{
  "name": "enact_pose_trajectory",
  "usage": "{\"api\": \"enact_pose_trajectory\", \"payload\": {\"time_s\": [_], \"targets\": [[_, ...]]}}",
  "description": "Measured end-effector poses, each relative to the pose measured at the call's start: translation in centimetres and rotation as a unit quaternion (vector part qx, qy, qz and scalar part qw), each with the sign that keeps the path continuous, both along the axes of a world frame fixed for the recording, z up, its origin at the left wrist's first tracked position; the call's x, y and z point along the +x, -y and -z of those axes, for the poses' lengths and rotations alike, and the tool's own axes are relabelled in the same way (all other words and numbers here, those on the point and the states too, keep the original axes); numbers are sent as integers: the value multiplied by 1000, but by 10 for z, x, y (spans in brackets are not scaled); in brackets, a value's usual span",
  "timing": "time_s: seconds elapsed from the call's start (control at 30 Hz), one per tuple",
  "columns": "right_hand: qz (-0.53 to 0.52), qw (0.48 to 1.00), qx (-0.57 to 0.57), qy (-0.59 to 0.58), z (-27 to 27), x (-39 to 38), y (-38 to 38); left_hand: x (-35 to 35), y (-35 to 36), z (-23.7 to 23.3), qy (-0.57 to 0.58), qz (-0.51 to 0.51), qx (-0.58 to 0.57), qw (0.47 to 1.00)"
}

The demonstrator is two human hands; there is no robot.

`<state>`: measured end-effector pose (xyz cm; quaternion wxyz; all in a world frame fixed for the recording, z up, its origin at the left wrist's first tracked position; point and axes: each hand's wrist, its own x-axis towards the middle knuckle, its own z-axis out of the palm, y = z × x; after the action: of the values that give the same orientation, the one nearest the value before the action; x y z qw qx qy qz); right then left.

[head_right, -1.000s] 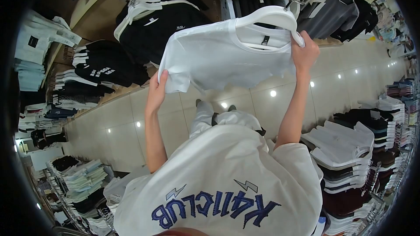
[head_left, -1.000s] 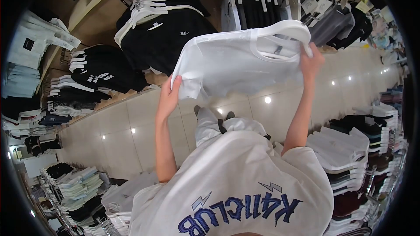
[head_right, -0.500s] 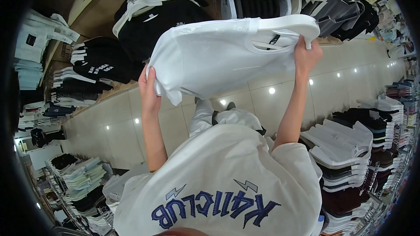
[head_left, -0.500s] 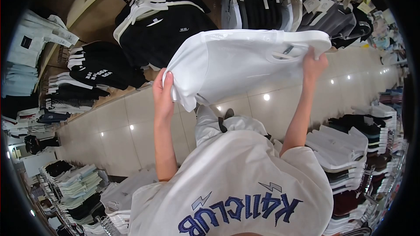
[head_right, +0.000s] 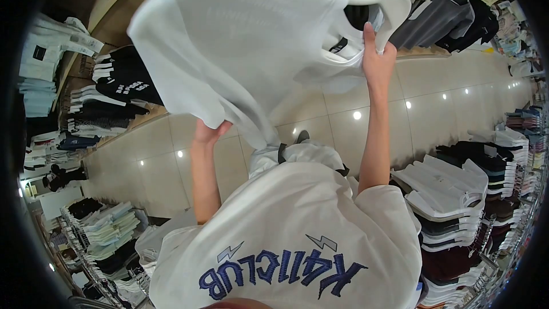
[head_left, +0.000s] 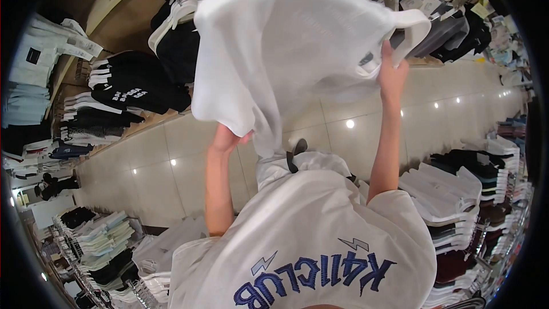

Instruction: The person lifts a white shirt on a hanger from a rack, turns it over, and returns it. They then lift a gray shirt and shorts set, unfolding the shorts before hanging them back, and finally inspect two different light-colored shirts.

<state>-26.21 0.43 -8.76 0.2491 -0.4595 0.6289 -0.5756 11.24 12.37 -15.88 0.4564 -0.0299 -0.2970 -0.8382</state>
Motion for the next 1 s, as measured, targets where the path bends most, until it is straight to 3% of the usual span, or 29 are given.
{"api": "enact_pose_trajectory", "payload": {"time_s": [0.03,0.07,0.1,0.13,0.17,0.2,0.27,0.3,0.47,0.67,0.83,0.93,1.0], "targets": [[-2,999,-8,43,-2,0,2,-2,-3,4,103,-73,-6,992],[-4,996,-16,87,-4,0,3,-6,-9,10,103,-71,-6,992],[-2,996,-15,87,-9,0,1,-18,-16,11,322,-211,4,923],[6,995,-14,96,-16,-1,-1,-34,-17,-4,518,-335,13,787],[14,994,-14,104,-22,-1,-3,-40,-14,-24,527,-306,-62,790],[15,994,-13,104,-26,-2,-5,-44,-15,-28,527,-306,-61,791],[40,993,-22,111,-31,-4,-8,-50,-16,-32,615,-371,-163,677],[41,993,-22,111,-34,-5,-11,-61,-14,-44,613,-392,-174,664],[50,997,-10,52,-46,-9,-21,-82,-7,-43,620,-378,-184,663],[62,996,-48,-47,-64,-11,-33,-87,-2,-36,704,-366,-121,597],[47,997,-32,-61,-70,-14,-40,-93,6,-34,623,-387,-135,667],[43,996,-40,-68,-70,-15,-42,-95,6,-25,650,-406,-112,632],[48,996,-34,-69,-70,-16,-42,-94,9,-29,621,-382,-64,681]]}}
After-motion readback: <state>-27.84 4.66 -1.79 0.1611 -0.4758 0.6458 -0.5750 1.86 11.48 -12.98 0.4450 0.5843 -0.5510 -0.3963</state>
